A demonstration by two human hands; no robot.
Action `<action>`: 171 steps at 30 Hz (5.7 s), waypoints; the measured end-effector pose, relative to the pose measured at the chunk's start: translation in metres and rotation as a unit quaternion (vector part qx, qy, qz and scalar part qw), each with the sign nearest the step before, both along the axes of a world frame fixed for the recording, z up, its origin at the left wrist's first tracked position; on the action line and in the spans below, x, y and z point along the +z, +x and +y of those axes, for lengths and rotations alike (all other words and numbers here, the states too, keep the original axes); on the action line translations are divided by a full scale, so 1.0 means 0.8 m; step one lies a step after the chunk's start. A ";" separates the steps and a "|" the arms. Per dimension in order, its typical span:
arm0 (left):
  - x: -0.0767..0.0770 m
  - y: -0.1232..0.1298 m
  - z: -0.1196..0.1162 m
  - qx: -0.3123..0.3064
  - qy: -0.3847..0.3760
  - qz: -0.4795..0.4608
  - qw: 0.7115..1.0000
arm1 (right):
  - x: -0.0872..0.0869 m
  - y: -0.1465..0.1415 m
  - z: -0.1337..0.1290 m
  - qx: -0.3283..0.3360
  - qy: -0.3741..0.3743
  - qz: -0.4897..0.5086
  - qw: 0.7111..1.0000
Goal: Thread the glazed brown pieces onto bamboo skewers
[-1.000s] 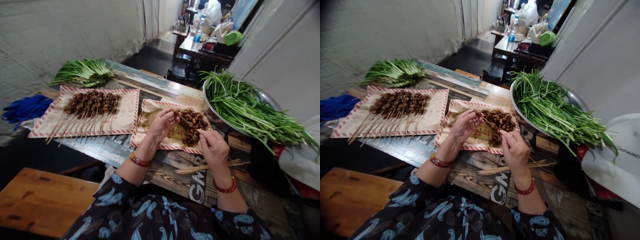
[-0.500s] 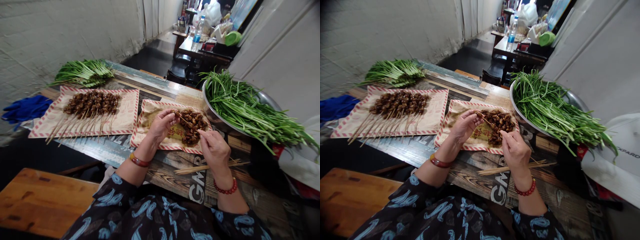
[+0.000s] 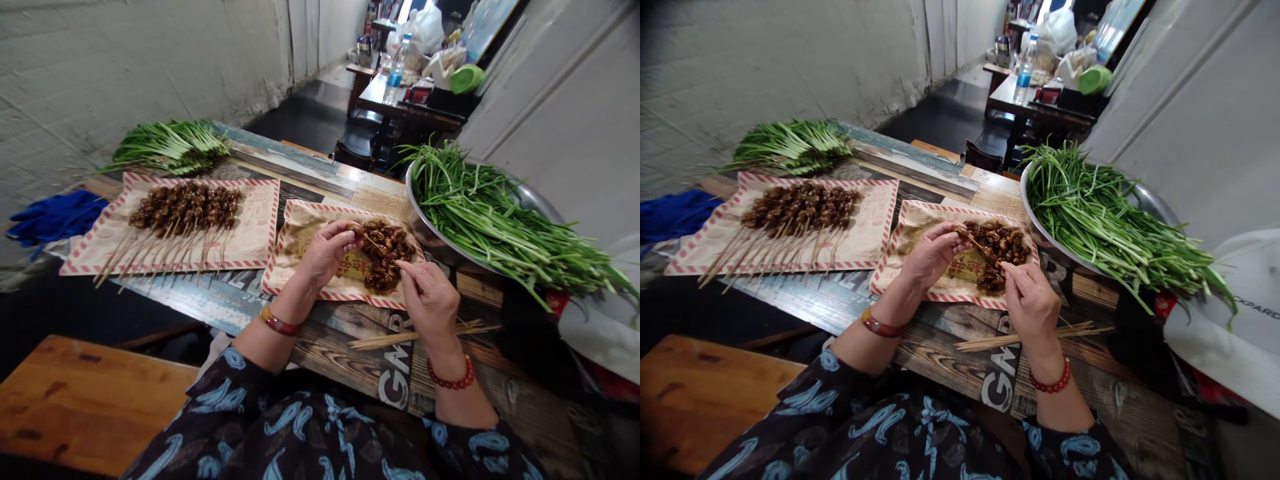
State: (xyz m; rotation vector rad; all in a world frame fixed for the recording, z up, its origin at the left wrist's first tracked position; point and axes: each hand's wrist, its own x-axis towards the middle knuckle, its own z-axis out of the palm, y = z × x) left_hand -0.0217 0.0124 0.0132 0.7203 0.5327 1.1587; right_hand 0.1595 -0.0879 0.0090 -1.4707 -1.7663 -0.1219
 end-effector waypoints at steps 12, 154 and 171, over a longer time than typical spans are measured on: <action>-0.002 0.000 -0.002 -0.003 0.065 0.066 0.996 | 0.006 0.009 -0.002 0.003 -0.002 -0.022 1.000; -0.028 0.019 -0.004 -0.005 0.340 0.475 0.812 | -0.010 0.015 0.016 -0.089 0.013 0.112 0.990; -0.029 0.027 -0.014 -0.046 0.540 0.651 0.532 | -0.008 0.006 0.011 -0.066 -0.005 0.078 0.995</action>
